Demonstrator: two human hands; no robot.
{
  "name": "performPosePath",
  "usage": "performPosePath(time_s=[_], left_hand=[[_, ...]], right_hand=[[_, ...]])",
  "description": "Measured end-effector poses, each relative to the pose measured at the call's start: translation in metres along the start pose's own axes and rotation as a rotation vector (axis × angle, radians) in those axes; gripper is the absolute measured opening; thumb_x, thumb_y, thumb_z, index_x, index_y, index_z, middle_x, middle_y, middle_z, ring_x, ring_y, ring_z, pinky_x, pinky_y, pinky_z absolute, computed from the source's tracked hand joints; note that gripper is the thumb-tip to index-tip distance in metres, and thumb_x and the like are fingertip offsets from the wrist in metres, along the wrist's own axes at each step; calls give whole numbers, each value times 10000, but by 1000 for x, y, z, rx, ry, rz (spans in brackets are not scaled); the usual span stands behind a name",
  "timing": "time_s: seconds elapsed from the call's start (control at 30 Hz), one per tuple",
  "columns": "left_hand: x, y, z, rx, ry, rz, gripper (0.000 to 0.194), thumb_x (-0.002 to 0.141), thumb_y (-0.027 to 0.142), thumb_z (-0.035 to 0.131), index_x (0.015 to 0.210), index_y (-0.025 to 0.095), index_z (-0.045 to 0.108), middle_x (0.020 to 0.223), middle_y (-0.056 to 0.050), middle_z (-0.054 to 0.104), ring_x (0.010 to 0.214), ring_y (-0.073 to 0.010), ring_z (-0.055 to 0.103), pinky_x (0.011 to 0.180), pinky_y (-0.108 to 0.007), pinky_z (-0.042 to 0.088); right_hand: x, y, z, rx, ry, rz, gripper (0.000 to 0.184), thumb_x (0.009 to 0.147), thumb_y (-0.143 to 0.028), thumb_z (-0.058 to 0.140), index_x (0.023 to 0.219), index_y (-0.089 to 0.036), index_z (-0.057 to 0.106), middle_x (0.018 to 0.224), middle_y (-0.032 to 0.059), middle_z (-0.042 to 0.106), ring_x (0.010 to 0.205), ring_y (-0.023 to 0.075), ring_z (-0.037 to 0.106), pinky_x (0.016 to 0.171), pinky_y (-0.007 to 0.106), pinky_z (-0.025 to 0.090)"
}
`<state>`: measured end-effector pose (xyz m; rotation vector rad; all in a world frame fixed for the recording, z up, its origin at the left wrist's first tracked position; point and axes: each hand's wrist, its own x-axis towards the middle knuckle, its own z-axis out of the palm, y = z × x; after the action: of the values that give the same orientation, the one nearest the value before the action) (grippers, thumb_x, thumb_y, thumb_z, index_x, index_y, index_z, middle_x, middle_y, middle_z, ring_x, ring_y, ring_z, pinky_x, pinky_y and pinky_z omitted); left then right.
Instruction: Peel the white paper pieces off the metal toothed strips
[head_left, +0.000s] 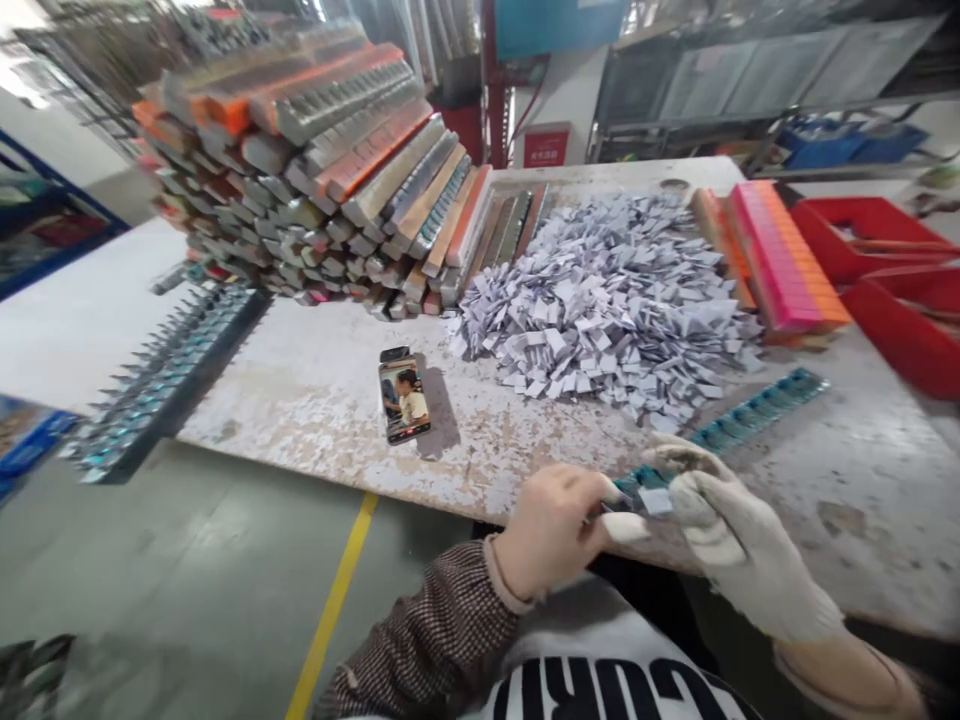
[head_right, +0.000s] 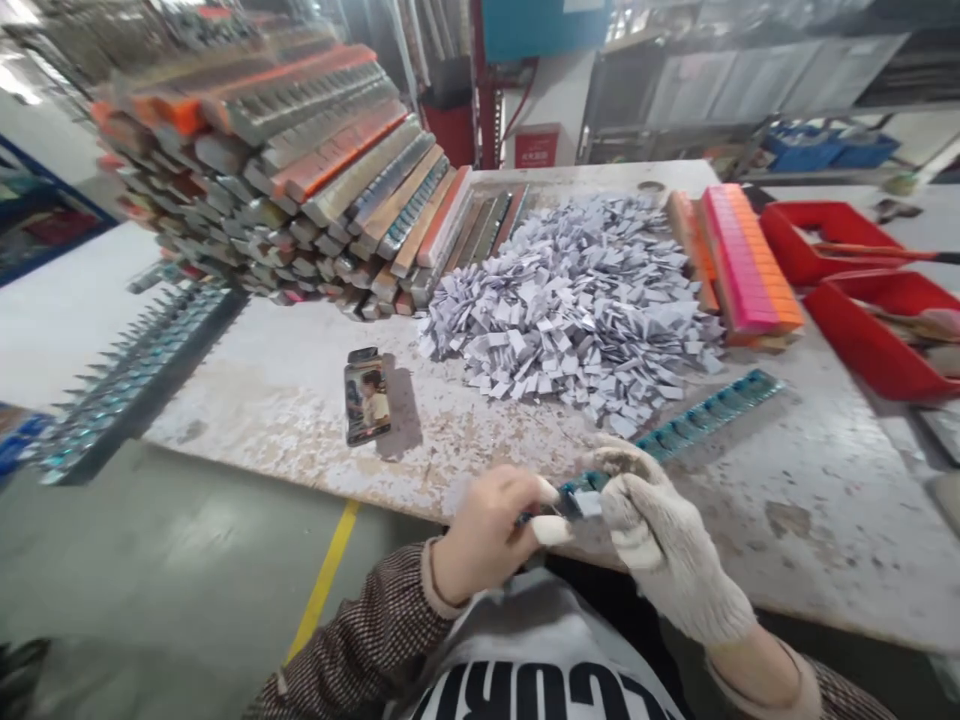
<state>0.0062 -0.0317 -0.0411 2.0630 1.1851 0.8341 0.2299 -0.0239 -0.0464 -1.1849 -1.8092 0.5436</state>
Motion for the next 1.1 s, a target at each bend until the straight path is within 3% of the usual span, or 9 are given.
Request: performPosePath(time_s=[0.07, 0.13, 0.23, 0.43, 0.63, 0.73, 0.83, 1.0, 1.1], left_hand=[[-6, -8, -5, 2, 23, -54, 361, 933, 490, 722, 1139, 199, 661, 973, -77, 719, 946, -261, 674, 890, -399, 552], [-14, -15, -6, -7, -12, -66, 482, 916, 543, 733, 1234, 198, 624, 1059, -93, 711, 1013, -282, 671, 921, -427, 560], [-25, -21, 1, -3, -66, -60, 496, 916, 511, 744, 1278, 201, 603, 1163, -114, 680, 1098, -298, 659, 949, -434, 566], [-32, -24, 16, 18, -68, -116, 363, 913, 326, 743, 1228, 206, 611, 1164, -98, 664, 1097, -281, 664, 947, -415, 575], [-28, -25, 2, -33, -154, -120, 529, 851, 541, 801, 1216, 205, 614, 1172, -99, 684, 1086, -294, 681, 922, -403, 572], [-11, -31, -15, -4, -200, -133, 456, 928, 564, 717, 1193, 207, 616, 1108, -71, 710, 1021, -264, 698, 882, -369, 566], [28, -44, -27, 246, -86, -201, 366, 1012, 477, 629, 1222, 181, 584, 1106, -89, 699, 1040, -274, 680, 914, -391, 546], [102, -70, -17, 444, -9, -276, 237, 962, 205, 672, 1180, 168, 585, 1211, -151, 667, 1187, -324, 636, 981, -417, 515], [118, -83, -12, 379, 28, -305, 173, 947, 65, 574, 1094, 153, 603, 1173, -173, 682, 1165, -323, 651, 981, -430, 511]], right_hand=[[5, 6, -2, -85, 34, 13, 262, 1063, -302, 424, 1212, -262, 635, 802, 60, 691, 852, 289, 730, 734, 446, 652], [7, 15, -2, -169, 31, -35, 122, 1019, -280, 536, 991, -273, 655, 921, 74, 727, 1011, 298, 719, 832, 462, 636], [3, 26, -1, -364, -26, -221, 163, 939, -201, 665, 798, -244, 594, 1147, 77, 725, 1262, 312, 624, 1021, 485, 557], [9, 33, 2, -593, -104, -415, 76, 934, -154, 612, 867, -187, 623, 1092, 133, 696, 1248, 348, 618, 1064, 549, 506], [17, 39, 6, -552, -225, -394, 160, 934, -130, 550, 796, -206, 574, 1110, 137, 676, 1239, 325, 602, 1053, 513, 512], [12, 35, 13, -494, -193, -406, 127, 934, -125, 580, 832, -201, 572, 1098, 123, 666, 1185, 306, 617, 1064, 515, 504], [5, 21, 26, -390, -235, -385, 86, 956, -153, 599, 888, -202, 577, 1105, 101, 656, 1182, 291, 611, 1092, 524, 479], [-2, 5, 35, -229, -261, -361, 159, 988, -233, 626, 867, -211, 525, 1105, 93, 640, 1221, 289, 592, 1078, 511, 487], [-6, 11, 25, -196, -207, -322, 157, 991, -226, 622, 879, -223, 512, 1122, 95, 638, 1235, 283, 588, 1046, 484, 515]])
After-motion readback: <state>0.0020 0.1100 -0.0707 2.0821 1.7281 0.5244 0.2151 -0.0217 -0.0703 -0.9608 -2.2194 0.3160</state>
